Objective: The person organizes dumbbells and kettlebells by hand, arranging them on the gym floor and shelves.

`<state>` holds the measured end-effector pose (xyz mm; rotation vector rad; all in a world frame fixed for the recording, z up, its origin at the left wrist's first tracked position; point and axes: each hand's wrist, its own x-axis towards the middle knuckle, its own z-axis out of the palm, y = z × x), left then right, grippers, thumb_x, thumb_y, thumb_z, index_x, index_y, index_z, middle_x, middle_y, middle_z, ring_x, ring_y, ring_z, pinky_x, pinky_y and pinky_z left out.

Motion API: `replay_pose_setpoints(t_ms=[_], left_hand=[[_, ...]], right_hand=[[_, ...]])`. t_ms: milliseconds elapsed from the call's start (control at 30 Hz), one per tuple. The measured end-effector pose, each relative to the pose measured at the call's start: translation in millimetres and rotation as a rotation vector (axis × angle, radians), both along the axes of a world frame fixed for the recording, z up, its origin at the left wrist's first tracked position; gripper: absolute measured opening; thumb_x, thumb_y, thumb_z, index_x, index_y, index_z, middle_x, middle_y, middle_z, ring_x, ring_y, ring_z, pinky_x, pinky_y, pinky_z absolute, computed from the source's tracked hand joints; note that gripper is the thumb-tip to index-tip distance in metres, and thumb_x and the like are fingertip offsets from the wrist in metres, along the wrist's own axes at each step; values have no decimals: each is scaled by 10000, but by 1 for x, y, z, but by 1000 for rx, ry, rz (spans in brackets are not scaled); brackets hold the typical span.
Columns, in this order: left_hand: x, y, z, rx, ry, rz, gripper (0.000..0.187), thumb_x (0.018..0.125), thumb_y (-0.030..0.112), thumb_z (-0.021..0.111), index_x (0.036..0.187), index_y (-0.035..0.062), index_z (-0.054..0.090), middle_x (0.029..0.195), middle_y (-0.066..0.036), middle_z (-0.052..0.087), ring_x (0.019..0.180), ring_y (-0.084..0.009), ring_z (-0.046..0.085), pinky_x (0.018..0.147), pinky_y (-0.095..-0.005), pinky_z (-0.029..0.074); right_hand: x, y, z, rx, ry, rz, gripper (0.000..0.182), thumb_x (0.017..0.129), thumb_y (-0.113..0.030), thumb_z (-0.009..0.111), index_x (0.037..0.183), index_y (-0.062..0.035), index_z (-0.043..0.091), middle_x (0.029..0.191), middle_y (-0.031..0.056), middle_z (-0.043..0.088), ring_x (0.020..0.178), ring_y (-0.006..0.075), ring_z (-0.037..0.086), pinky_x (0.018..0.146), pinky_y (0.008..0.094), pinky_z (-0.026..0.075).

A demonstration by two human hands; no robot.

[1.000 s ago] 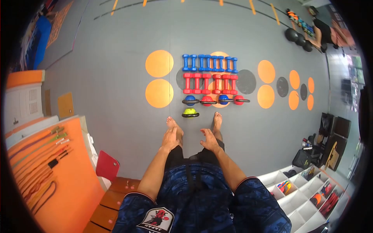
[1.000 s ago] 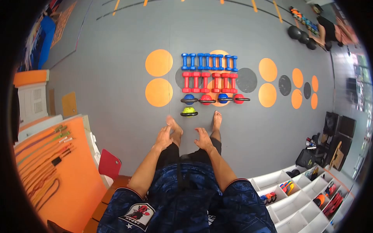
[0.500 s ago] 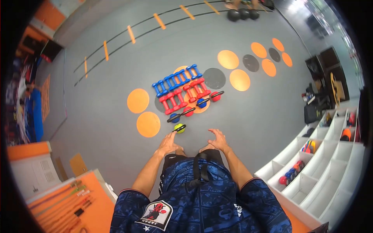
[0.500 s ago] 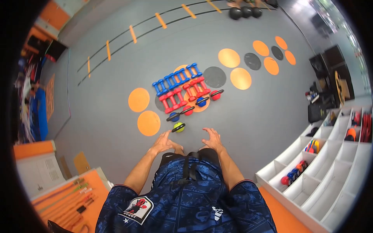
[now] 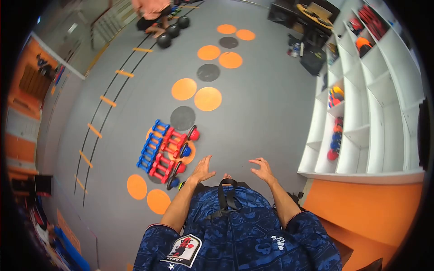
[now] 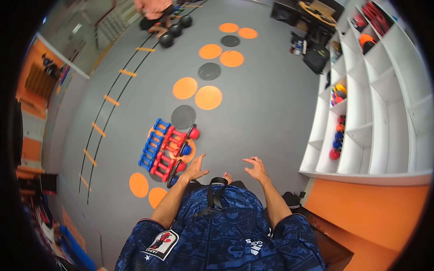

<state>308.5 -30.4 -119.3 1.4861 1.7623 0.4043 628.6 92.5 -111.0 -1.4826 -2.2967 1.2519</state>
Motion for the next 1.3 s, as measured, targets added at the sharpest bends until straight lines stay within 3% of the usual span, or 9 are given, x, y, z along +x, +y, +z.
replay_pose_setpoints(t_ms=[367, 467, 567, 733, 867, 1067, 1300], left_hand=[[87, 212, 20, 39, -193, -379, 901, 758, 325, 758, 1455, 0, 286, 1460, -290, 365, 1381, -421, 330, 1150, -465, 281], [111, 264, 8, 198, 49, -569, 901, 733, 281, 769, 1436, -27, 300, 1410, -312, 405, 1352, -433, 363, 1130, -456, 309], [125, 322, 11, 93, -217, -653, 889, 733, 287, 768, 1435, -10, 309, 1396, -306, 420, 1329, -435, 393, 1121, -454, 325], [147, 405, 39, -24, -261, -761, 866, 731, 283, 761, 1425, 3, 325, 1390, -289, 431, 1316, -427, 410, 1105, -458, 348], [166, 449, 6, -21, -308, -888, 854, 730, 274, 751, 1422, 6, 330, 1395, -278, 432, 1318, -424, 409, 1098, -457, 359], [228, 484, 7, -35, -331, -997, 821, 723, 260, 747, 1407, 10, 366, 1392, -244, 455, 1294, -406, 443, 1088, -452, 373], [320, 486, 10, -41, -371, -846, 749, 726, 244, 736, 1368, 1, 438, 1340, -223, 522, 1210, -372, 536, 1028, -443, 437]], right_hand=[[42, 54, 0, 60, 138, -422, 529, 746, -198, 749, 1260, -213, 626, 1242, 114, 558, 1186, 311, 523, 1003, 409, 434], [48, 85, 10, 108, 133, -499, 547, 744, -188, 752, 1273, -201, 616, 1228, 109, 563, 1151, 295, 541, 976, 398, 449], [50, 116, 21, 135, 126, -642, 552, 741, -177, 755, 1274, -191, 614, 1216, 99, 569, 1103, 272, 561, 935, 377, 469], [62, 167, 20, 155, 92, -838, 600, 734, -145, 764, 1305, -179, 584, 1185, 80, 584, 1066, 233, 572, 865, 355, 492], [68, 177, 29, 135, 106, -1026, 620, 733, -136, 772, 1317, -176, 569, 1175, 74, 592, 1067, 220, 574, 857, 358, 497], [113, 161, 21, 68, 232, -1382, 587, 758, -114, 764, 1310, -112, 563, 1212, 88, 608, 1090, 193, 587, 867, 338, 503], [221, 156, 27, 94, 313, -1575, 538, 789, -70, 737, 1298, -65, 562, 1217, 122, 621, 1102, 189, 593, 867, 317, 513]])
